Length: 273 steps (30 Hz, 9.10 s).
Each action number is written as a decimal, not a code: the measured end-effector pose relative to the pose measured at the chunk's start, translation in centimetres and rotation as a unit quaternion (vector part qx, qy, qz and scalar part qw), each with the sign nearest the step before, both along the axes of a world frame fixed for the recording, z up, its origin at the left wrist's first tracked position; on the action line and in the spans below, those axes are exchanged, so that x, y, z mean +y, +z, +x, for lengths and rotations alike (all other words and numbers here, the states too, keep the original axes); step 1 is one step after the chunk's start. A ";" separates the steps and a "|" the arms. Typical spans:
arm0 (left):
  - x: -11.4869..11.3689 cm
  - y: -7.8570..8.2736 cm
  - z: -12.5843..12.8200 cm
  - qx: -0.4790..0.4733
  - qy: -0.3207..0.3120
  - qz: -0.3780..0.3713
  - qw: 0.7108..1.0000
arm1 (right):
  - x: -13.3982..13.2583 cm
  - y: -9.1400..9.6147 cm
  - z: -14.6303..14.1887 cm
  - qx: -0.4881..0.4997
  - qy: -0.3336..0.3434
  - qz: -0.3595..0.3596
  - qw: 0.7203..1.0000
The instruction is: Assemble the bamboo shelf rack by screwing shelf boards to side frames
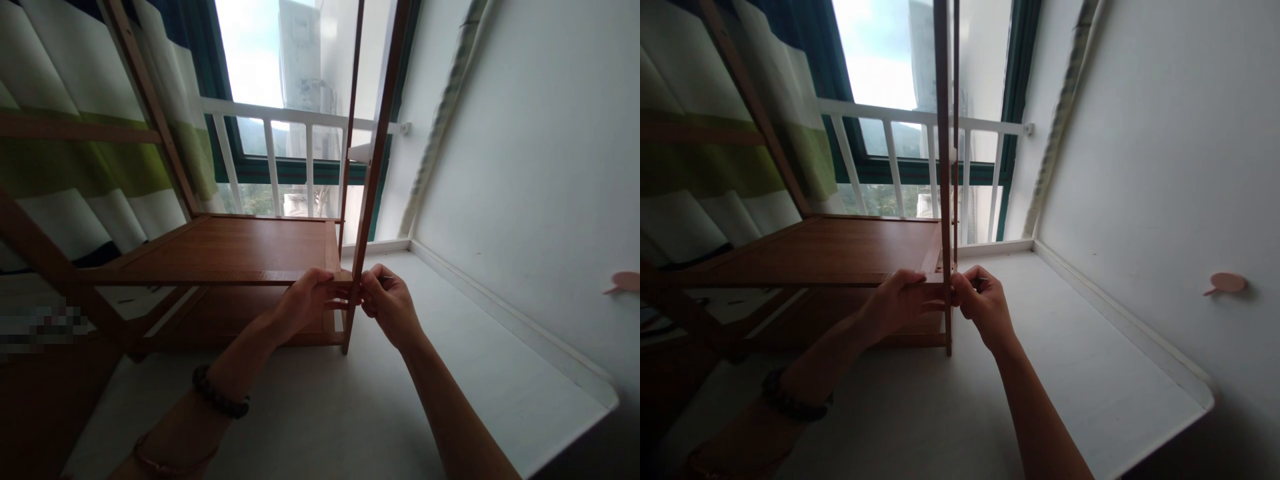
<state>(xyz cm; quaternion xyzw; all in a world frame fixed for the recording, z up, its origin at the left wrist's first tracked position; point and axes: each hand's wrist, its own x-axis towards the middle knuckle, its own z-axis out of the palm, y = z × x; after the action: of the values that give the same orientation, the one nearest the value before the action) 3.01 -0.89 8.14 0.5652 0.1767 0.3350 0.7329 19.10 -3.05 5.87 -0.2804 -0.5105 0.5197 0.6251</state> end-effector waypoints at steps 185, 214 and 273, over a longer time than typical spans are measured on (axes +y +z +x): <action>-3.2 -1.6 4.7 -0.133 0.390 0.094 0.906 | -0.6 1.5 3.8 -0.109 -0.117 0.116 0.980; -3.1 -2.0 4.6 -0.119 0.396 0.102 0.905 | -0.4 1.7 4.4 -0.090 -0.140 0.068 0.984; -2.8 -1.6 4.3 -0.141 0.370 0.090 0.914 | -0.4 1.5 4.6 -0.032 -0.023 0.011 0.999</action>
<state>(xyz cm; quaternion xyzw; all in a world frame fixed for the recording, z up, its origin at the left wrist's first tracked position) 7.26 -3.73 6.52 0.4699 0.2367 0.6731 0.5197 23.70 -3.42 7.41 -0.3015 -0.5293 0.4907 0.6230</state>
